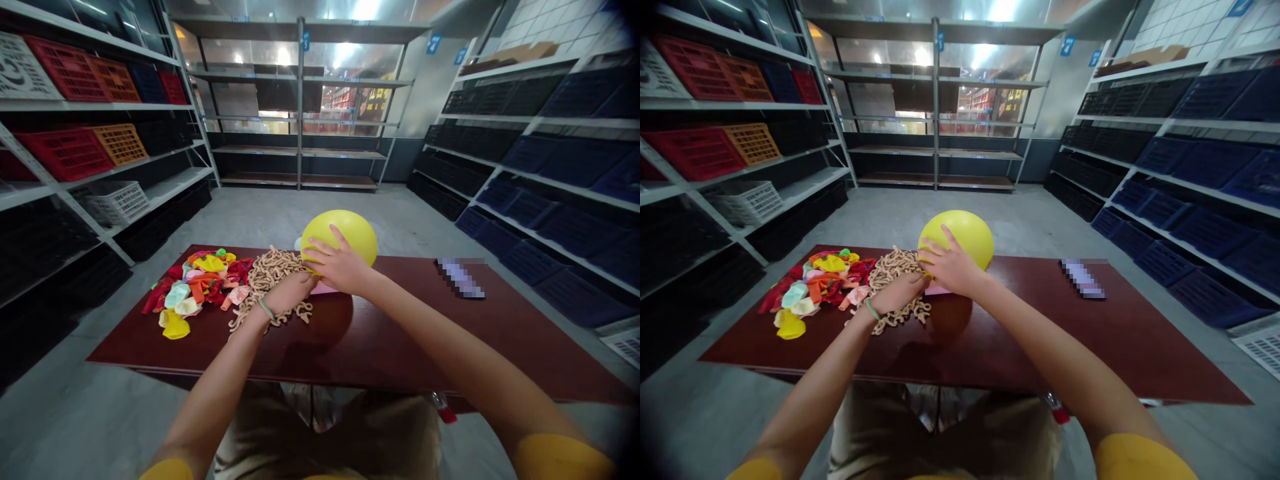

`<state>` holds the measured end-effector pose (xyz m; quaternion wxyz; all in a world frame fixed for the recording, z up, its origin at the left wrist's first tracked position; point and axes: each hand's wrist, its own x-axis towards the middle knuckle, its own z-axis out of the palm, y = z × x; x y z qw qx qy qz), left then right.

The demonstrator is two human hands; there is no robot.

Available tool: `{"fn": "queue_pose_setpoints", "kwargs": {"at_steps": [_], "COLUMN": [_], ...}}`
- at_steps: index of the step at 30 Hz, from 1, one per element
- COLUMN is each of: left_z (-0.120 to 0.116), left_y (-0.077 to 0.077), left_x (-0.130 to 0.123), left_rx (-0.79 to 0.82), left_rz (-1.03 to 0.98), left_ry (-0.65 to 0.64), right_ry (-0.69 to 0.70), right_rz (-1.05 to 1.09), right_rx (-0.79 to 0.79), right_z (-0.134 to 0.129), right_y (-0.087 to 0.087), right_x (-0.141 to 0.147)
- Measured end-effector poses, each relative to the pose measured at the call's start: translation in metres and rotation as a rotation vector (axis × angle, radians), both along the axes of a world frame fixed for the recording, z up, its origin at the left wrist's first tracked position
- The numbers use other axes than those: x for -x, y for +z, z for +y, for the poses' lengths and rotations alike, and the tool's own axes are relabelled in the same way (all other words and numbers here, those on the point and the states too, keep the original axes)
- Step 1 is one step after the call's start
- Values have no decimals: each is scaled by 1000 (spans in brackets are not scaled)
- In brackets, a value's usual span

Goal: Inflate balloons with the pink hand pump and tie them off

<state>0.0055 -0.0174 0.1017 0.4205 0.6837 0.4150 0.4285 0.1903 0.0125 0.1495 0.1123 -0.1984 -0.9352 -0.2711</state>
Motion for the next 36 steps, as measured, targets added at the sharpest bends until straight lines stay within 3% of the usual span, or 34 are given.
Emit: {"fn": "queue_pose_setpoints", "kwargs": {"at_steps": [5, 8, 14, 17, 24, 36], "left_z": [-7, -13, -24, -24, -17, -19], "left_y": [0, 2, 8, 7, -1, -2], "left_x": [1, 0, 2, 2, 5, 25], "left_rx": [-40, 42, 444, 548, 564, 503], "left_rz": [133, 97, -224, -406, -556, -550], "left_ry": [-66, -64, -124, -78, -31, 90], "right_ry": [-19, -5, 43, 69, 91, 176], "right_rz": [27, 5, -28, 12, 57, 80], "right_rx": [-28, -90, -126, -80, 24, 57], "right_z": [-6, -5, 1, 3, -1, 3], "right_y": [-1, -2, -3, 4, 21, 20], "right_x": [0, -2, -11, -14, -15, 2]}}
